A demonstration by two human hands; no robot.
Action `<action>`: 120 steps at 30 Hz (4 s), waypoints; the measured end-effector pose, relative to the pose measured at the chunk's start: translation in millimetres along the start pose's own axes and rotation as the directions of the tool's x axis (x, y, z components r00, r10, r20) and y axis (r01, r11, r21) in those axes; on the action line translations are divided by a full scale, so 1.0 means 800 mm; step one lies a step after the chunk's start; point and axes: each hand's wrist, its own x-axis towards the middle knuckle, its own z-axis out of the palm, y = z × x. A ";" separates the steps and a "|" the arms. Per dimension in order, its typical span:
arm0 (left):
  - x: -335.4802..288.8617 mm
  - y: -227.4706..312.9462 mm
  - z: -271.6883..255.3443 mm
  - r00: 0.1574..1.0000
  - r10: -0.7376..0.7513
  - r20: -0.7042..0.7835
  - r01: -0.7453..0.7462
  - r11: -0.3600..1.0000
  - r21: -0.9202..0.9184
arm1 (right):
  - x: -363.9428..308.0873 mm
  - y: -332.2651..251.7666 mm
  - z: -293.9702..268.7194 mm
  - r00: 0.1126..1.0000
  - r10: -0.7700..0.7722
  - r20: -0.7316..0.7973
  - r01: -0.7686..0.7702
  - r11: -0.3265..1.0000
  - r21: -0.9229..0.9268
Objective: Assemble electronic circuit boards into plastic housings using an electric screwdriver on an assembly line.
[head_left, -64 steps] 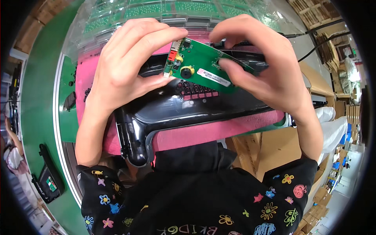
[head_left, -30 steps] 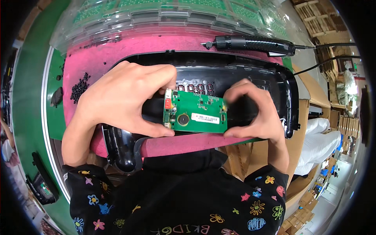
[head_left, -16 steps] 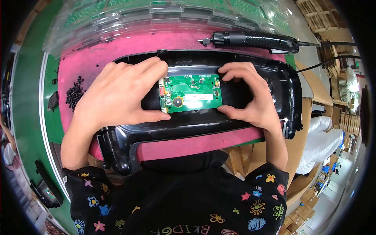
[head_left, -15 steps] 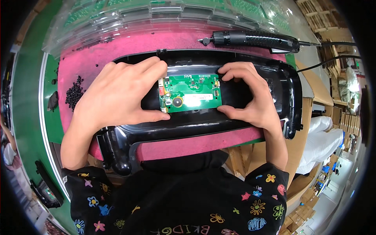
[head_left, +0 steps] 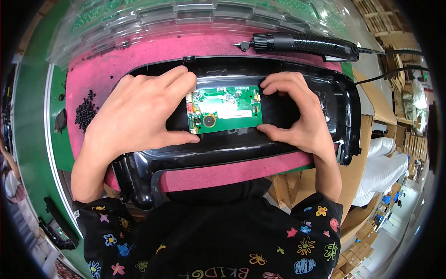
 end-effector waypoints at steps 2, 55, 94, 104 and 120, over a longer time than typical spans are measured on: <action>-0.001 -0.002 0.000 1.000 0.000 -0.001 0.000 1.000 -0.004 | 0.001 0.000 0.001 1.000 0.005 0.007 -0.005 1.000 -0.007; -0.017 -0.062 -0.038 0.848 0.074 -0.525 -0.184 0.970 -0.160 | 0.129 -0.027 0.003 0.796 0.326 -0.510 0.312 0.500 0.808; 0.000 -0.021 0.007 0.884 0.100 -0.457 -0.218 0.952 -0.214 | 0.060 -0.069 -0.003 0.927 -0.137 -0.348 0.360 0.584 0.727; 0.002 -0.034 0.023 0.897 0.291 -0.332 -0.381 0.890 -0.251 | 0.073 -0.057 0.012 0.910 -0.033 -0.413 0.330 0.661 0.674; -0.010 -0.025 0.016 0.988 0.105 -0.111 -0.122 0.979 -0.160 | 0.073 -0.059 0.012 0.917 0.035 -0.397 0.273 0.672 0.688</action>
